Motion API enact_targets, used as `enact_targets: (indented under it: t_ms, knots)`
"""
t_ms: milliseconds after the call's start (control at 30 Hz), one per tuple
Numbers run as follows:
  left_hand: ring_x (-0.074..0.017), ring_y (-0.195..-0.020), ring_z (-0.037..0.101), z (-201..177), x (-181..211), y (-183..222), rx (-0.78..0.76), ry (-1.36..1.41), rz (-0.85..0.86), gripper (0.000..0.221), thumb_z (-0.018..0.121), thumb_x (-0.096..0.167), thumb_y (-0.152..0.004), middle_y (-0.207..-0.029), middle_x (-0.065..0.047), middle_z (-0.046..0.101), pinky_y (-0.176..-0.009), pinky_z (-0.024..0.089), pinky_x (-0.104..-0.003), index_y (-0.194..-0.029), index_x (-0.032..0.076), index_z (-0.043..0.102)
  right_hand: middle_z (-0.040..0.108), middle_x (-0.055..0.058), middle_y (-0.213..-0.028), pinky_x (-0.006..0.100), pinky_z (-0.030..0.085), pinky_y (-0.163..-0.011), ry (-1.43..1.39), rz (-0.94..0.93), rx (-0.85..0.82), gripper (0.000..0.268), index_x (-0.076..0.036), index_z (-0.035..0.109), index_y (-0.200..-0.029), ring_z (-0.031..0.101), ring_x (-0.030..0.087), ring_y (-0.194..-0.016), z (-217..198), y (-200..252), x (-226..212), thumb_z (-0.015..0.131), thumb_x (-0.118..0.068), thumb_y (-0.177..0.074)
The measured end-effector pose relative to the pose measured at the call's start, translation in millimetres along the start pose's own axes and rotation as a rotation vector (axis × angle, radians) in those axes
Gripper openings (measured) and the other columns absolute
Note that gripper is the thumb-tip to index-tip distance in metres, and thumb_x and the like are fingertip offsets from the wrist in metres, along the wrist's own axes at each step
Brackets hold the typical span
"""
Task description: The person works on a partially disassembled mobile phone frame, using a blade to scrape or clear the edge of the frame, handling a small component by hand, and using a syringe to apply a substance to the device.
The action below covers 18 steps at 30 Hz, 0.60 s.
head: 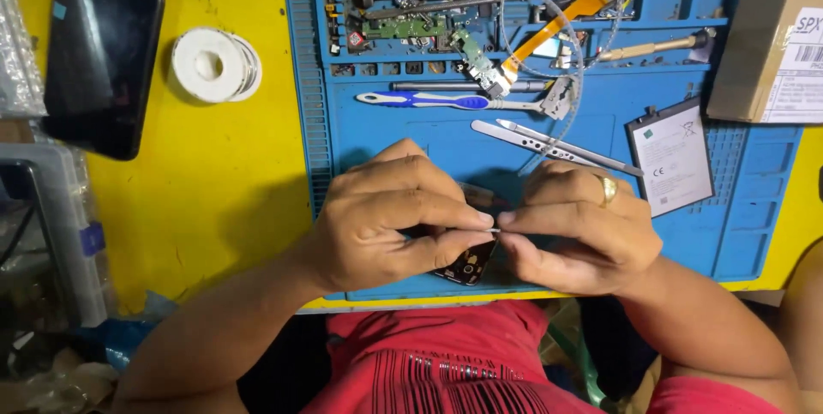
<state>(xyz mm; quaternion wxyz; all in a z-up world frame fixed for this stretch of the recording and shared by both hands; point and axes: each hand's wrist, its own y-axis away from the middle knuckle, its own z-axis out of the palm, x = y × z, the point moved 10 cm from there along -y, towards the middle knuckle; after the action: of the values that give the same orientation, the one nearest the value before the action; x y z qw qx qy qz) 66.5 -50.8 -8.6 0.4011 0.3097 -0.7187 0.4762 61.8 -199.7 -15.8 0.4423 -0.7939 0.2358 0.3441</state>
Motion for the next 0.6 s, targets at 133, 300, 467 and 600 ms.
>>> enact_targets:
  t_ms: [133, 300, 467, 600]
  knots:
    - [-0.0186, -0.079, 0.072, 2.9, 0.9, -0.5, -0.020, -0.013, 0.007, 0.011, 0.080, 0.008, -0.093, -0.092, -0.008, 0.074, -0.077, 0.050, -0.034, -0.102, 0.005, 0.074, 0.068, 0.015, -0.084, 0.032, 0.059, -0.059, -0.007, 0.000, -0.008, 0.017, 0.005, 0.067, -0.093, 0.064, 0.024, -0.063, -0.2, -2.0, -1.1, 0.078, -0.004, -0.084]
    - [-0.0170, -0.081, 0.072, 5.0, 1.0, 2.8, -0.022, -0.022, 0.021, 0.015, 0.082, 0.006, -0.093, -0.094, -0.006, 0.074, -0.077, 0.050, -0.034, -0.105, 0.008, 0.073, 0.069, 0.015, -0.083, 0.034, 0.057, -0.058, -0.061, 0.021, -0.013, 0.016, 0.006, 0.067, -0.091, 0.062, 0.026, -0.062, 0.9, -2.9, 0.2, 0.076, -0.004, -0.084]
    - [-0.0176, -0.081, 0.072, 3.9, 4.1, 1.7, -0.015, -0.032, 0.042, 0.014, 0.081, 0.006, -0.094, -0.095, -0.006, 0.074, -0.076, 0.049, -0.034, -0.105, 0.007, 0.072, 0.069, 0.015, -0.082, 0.034, 0.057, -0.058, -0.096, 0.023, -0.006, 0.016, 0.006, 0.067, -0.091, 0.062, 0.026, -0.061, 1.8, -2.9, 1.3, 0.076, -0.005, -0.084]
    - [-0.0193, -0.080, 0.071, 3.9, 4.6, 3.4, -0.015, -0.028, 0.048, 0.015, 0.081, 0.006, -0.094, -0.095, -0.007, 0.074, -0.078, 0.049, -0.034, -0.107, 0.008, 0.073, 0.067, 0.013, -0.079, 0.033, 0.055, -0.056, -0.134, 0.014, -0.014, 0.016, 0.004, 0.068, -0.092, 0.060, 0.024, -0.059, 2.8, -3.3, 0.7, 0.073, -0.009, -0.086]
